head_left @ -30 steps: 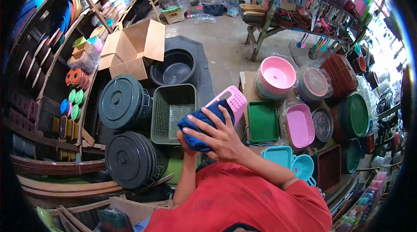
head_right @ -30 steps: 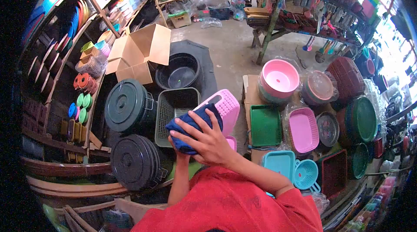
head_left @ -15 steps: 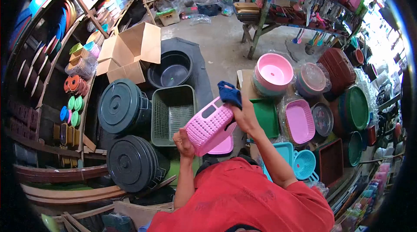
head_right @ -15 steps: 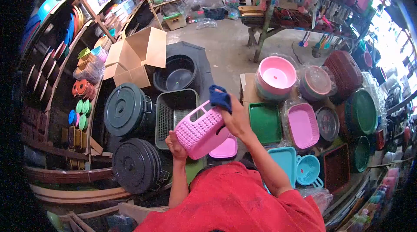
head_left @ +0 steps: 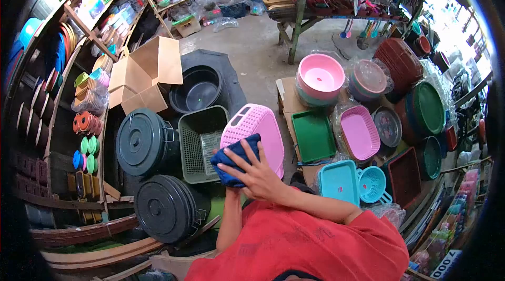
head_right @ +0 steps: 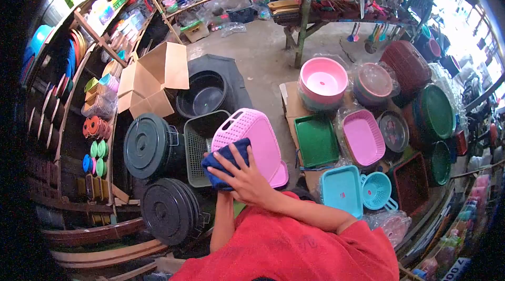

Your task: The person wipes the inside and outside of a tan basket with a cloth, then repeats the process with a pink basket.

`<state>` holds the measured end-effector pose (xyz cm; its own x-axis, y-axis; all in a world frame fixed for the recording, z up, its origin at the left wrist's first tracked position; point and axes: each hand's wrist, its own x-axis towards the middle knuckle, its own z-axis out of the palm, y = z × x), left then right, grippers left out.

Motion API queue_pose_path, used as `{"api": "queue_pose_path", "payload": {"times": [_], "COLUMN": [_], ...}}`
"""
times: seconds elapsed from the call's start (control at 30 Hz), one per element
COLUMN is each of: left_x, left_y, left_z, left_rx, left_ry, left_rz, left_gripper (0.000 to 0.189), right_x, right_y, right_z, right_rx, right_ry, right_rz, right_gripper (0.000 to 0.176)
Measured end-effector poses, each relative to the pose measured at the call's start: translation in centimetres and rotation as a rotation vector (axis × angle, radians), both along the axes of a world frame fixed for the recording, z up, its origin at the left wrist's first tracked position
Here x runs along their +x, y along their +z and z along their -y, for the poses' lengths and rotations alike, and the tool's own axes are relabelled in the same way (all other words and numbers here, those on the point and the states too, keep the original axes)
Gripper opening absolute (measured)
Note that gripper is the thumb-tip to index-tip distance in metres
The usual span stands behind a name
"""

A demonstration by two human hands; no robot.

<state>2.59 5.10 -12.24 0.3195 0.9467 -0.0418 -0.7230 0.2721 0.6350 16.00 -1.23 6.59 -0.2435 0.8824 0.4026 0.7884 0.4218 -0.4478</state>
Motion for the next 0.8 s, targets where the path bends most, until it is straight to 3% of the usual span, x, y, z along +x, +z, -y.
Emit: {"api": "queue_pose_path", "payload": {"times": [0.1,0.17,0.2,0.23,0.3,0.33,0.4,0.43,0.5,0.53,0.63,0.67,0.7,0.8], "left_x": [0.2,1.6,1.3,1.7,5.3,5.2,4.8,4.7,4.2,3.4,0.7,1.7,2.1,3.2], "left_y": [1.2,7.4,4.8,6.9,12.7,13.0,13.2,13.7,14.7,13.9,9.1,13.6,15.0,15.2], "left_z": [0.0,0.5,-0.3,0.3,2.5,2.7,2.9,2.9,2.2,1.3,-1.7,-1.1,-0.9,-0.2], "left_rx": [0.0,0.359,0.679,0.54,0.443,0.442,0.538,0.536,0.866,0.866,-0.19,-0.085,-0.101,-0.103], "left_ry": [-0.002,0.045,0.139,0.079,0.174,0.171,0.182,0.181,0.428,0.428,-0.337,-0.059,0.061,0.146], "left_rz": [-0.145,-0.663,-1.086,-0.966,-0.616,-0.617,-0.914,-0.915,-1.274,-1.278,0.51,0.118,-0.05,-0.078], "left_gripper": [0.088,0.07,0.063,0.072,0.056,0.056,0.057,0.057,0.058,0.058,0.071,0.077,0.076,0.075], "right_x": [2.1,3.3,3.8,4.2,4.0,3.7,3.3,3.1,2.8,2.8,2.2,2.1,2.5,3.9], "right_y": [0.8,2.7,3.4,3.8,4.1,4.4,4.5,4.1,2.6,1.9,-1.4,-2.6,-3.5,-4.4], "right_z": [-1.6,-2.6,-3.3,-3.8,-4.4,-4.4,-4.0,-3.7,-3.2,-2.5,0.7,2.0,3.0,4.1], "right_rx": [0.056,0.032,0.05,0.07,0.123,0.146,0.178,0.175,0.155,0.139,0.084,0.054,0.054,-0.012], "right_ry": [-0.035,-0.064,-0.105,-0.147,-0.178,-0.18,-0.134,-0.135,-0.062,-0.015,0.02,0.018,0.024,0.076], "right_rz": [-0.054,-0.035,-0.101,-0.168,-0.214,-0.25,-0.343,-0.344,-0.339,-0.324,-0.24,-0.165,-0.162,-0.075], "right_gripper": [0.094,0.094,0.093,0.092,0.09,0.087,0.079,0.079,0.081,0.079,0.078,0.078,0.078,0.082]}}
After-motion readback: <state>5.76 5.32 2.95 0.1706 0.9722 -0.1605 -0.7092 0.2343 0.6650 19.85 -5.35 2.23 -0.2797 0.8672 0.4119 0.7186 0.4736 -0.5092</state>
